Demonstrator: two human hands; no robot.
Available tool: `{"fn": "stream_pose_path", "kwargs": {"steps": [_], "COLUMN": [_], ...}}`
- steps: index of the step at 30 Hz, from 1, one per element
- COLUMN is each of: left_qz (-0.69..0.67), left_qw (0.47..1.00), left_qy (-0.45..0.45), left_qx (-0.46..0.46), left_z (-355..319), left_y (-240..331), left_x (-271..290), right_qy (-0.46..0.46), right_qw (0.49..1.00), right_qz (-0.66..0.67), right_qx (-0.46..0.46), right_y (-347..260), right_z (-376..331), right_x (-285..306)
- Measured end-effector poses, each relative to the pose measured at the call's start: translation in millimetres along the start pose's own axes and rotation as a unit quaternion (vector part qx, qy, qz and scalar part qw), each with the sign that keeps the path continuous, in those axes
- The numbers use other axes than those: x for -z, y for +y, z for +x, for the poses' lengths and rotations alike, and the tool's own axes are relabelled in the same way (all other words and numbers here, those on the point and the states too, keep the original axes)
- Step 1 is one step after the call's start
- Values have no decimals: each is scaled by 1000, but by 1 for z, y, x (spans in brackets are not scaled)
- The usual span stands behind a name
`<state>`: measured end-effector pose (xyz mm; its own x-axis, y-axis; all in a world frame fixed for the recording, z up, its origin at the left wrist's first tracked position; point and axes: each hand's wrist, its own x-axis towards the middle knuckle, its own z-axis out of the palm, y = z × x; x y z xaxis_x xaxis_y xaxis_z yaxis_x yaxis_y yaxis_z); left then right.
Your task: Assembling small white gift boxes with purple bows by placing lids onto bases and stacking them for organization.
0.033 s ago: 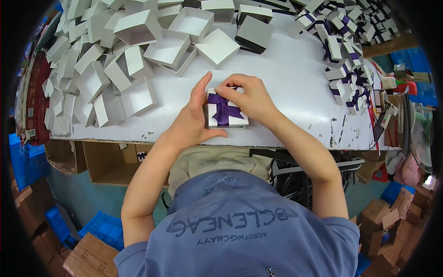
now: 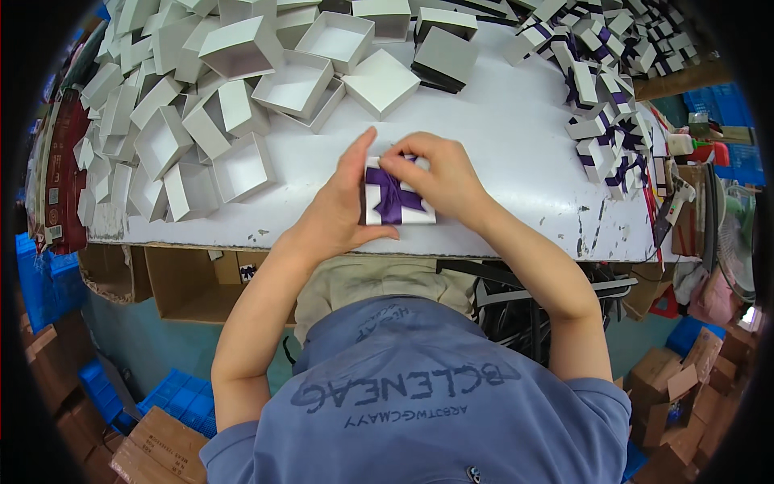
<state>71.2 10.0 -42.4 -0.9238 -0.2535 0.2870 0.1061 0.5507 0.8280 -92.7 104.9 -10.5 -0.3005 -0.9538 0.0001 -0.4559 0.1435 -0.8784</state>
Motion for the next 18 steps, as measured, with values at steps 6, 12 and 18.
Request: {"fn": "stream_pose_path", "kwargs": {"steps": [6, 12, 18], "left_qz": [176, 271, 415], "left_qw": [984, 957, 848], "left_qy": [-33, -48, 58], "left_qx": [-14, 96, 323], "left_z": [2, -27, -76], "left_y": [11, 32, 81], "left_x": [-3, 15, 82], "right_qy": [121, 111, 229], "right_qw": [961, 928, 850], "right_qz": [-196, -257, -424], "right_qx": [156, 246, 211], "right_y": [12, 20, 36], "right_z": [-26, 11, 62], "right_x": [-19, 15, 65]}}
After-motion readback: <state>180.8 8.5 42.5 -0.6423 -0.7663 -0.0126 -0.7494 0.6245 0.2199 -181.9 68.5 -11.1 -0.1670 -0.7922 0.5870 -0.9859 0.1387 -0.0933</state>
